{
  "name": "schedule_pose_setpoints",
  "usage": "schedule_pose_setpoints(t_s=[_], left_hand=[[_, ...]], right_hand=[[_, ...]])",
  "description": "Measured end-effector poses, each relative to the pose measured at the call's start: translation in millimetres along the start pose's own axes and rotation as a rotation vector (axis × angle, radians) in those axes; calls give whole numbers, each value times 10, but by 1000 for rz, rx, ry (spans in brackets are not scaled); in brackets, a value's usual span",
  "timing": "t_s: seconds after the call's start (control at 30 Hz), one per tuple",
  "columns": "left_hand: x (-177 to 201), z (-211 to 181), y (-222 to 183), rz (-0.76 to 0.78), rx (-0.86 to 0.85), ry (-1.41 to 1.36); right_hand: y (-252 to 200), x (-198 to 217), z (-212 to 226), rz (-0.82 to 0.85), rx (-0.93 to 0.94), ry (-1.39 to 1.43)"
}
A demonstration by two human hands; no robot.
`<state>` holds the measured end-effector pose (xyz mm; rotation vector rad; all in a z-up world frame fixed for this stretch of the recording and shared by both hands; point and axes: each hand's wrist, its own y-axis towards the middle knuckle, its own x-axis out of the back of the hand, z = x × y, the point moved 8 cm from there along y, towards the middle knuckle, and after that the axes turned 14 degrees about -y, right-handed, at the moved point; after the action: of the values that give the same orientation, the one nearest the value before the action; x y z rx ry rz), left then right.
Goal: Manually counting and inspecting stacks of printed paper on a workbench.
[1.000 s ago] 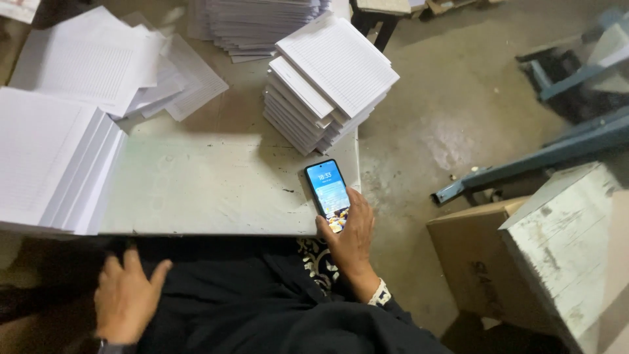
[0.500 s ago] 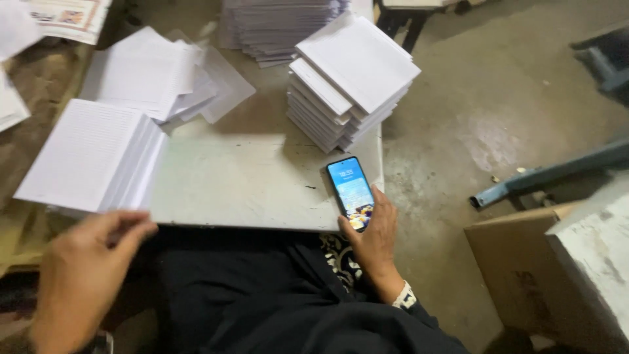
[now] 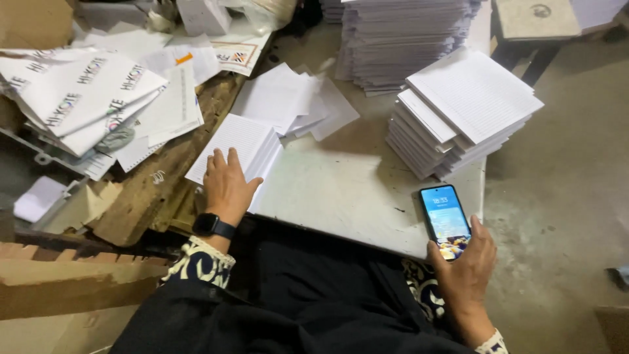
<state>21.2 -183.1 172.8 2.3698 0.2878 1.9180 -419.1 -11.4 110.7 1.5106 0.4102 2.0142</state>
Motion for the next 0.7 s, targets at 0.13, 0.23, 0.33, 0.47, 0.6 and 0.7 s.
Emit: schedule_pose_setpoints(t_s=[0.13, 0.23, 0.33, 0.47, 0.6, 0.7], left_hand=[[-136, 96, 94, 92, 87, 171], [-292, 209, 140, 153, 105, 329], [-247, 157, 138, 72, -6, 565], [-207, 202, 140, 13, -45, 609], [-238, 276, 193, 13, -61, 448], [-247, 279, 202, 4, -77, 476]], right_hand=[[35, 24, 59, 90, -28, -49], [29, -63, 21, 273, -128, -42], [14, -20, 54, 241, -91, -62], [-5, 12, 70, 273, -112, -41], [-1, 87, 113, 262, -116, -26], [-1, 112, 109, 258, -97, -42]])
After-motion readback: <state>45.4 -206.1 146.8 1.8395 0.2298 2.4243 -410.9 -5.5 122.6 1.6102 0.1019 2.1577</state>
